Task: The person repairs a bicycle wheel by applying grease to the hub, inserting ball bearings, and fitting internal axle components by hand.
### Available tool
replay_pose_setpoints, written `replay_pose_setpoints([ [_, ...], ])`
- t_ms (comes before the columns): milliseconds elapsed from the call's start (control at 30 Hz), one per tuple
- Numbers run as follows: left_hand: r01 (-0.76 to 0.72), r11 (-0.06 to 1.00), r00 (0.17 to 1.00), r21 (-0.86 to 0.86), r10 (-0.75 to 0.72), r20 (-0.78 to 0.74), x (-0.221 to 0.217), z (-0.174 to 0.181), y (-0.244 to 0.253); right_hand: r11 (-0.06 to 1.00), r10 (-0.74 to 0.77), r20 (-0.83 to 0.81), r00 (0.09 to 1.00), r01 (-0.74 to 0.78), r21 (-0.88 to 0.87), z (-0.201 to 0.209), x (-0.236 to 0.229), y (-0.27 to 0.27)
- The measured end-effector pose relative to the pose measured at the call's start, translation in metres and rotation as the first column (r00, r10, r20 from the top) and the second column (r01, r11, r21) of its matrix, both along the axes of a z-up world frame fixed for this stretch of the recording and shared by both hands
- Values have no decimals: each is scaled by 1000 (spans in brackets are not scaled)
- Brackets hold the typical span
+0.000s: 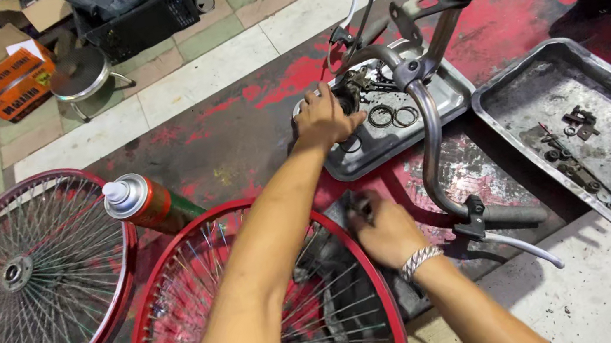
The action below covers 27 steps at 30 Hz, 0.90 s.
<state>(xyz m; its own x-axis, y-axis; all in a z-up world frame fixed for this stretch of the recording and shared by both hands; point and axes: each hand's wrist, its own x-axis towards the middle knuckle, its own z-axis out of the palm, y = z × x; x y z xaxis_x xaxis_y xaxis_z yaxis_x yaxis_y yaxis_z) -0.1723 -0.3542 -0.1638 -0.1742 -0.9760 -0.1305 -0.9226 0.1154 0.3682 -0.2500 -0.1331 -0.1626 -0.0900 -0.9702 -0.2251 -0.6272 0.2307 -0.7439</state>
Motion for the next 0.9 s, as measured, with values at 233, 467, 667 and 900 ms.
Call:
replay_pose_setpoints([
  [233,68,989,997,-135,-71,-15,7,-34,-27,979,-120,307,944,60,197,11,33,4],
  [467,196,977,980,81,-198,10,87,-5,-30,999,-10,316,949,20,-30,10,33,1],
  [667,141,961,978,240,-173,114,154,-5,19,999,-13,308,951,27,-42,12,33,-2],
  [900,180,908,912,379,-298,281,139,14,30,998,-10,207,978,24,-64,16,25,-4],
])
